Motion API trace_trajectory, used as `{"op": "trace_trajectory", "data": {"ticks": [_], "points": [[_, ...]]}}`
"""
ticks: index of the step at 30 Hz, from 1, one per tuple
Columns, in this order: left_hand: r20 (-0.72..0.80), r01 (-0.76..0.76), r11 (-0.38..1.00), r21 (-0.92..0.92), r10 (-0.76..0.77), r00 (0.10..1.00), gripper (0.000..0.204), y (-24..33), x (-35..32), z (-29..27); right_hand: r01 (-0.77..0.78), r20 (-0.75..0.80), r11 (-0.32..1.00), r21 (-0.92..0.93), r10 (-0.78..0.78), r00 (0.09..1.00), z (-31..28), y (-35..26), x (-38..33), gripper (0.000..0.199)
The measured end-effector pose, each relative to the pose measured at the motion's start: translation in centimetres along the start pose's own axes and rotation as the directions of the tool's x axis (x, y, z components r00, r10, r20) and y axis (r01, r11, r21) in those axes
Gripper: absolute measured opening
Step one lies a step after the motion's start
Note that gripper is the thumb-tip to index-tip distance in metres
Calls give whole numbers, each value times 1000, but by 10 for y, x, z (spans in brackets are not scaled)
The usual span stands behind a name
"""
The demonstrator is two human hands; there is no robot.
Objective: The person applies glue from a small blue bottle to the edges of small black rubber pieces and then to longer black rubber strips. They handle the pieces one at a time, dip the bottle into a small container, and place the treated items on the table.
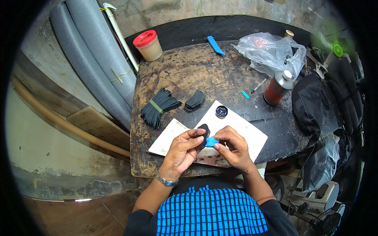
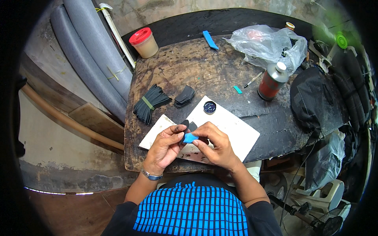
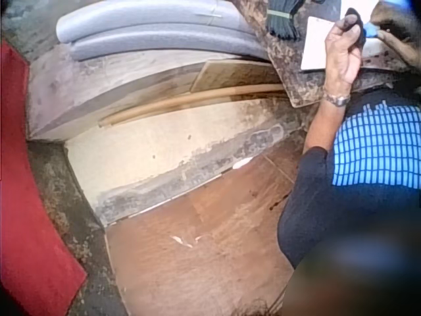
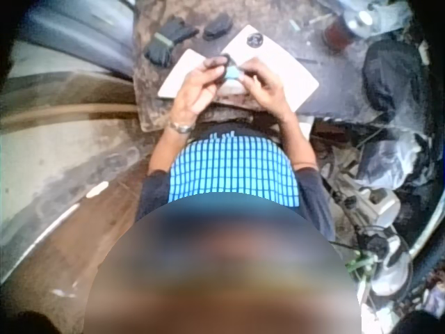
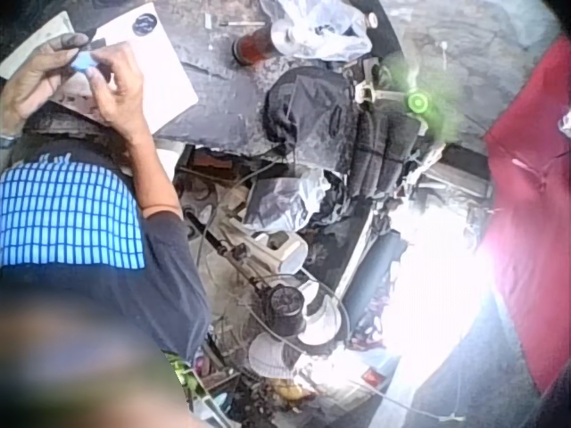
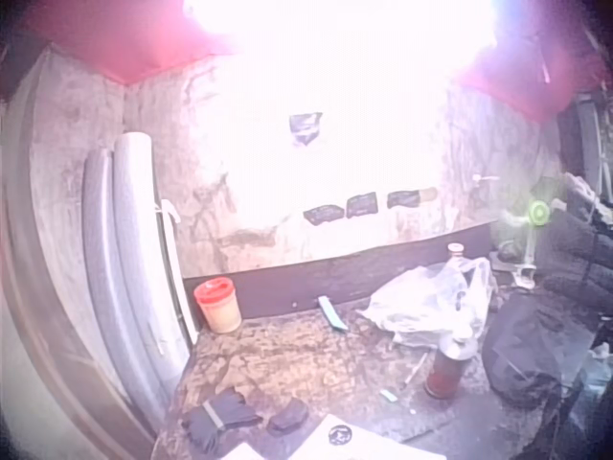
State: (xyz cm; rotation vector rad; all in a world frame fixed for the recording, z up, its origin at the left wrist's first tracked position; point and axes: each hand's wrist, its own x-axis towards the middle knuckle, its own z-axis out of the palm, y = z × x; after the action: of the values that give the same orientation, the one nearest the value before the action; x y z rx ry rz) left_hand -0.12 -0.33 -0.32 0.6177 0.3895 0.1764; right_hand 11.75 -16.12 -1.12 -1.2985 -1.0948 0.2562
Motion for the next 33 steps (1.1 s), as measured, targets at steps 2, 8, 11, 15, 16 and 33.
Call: {"op": "trace_trajectory", "data": {"ticks": [2,8,11,15,16,33], "points": [[-25,-14,1000,16,14,1000,22,-2,1,0,90,1,994,-69,-90,996,3,-1,1,25],[-27,-52,998,27,53,998,23,-3,3,-2,338,99,894,-295,-323,941,11,0,2,38],[-69,-57,998,38,60,996,23,-2,3,-3,350,114,906,-237,-332,937,11,0,2,39],[-43,-64,998,12,65,997,23,-3,3,-3,325,-8,908,-263,-339,941,10,1,2,39],[-47,-61,998,15,62,997,23,-3,3,-2,334,22,903,-271,-341,940,11,1,2,37],[103,36,999,15,-37,994,20,-2,1,-1,-211,-207,916,342,292,934,2,6,0,15]]}}
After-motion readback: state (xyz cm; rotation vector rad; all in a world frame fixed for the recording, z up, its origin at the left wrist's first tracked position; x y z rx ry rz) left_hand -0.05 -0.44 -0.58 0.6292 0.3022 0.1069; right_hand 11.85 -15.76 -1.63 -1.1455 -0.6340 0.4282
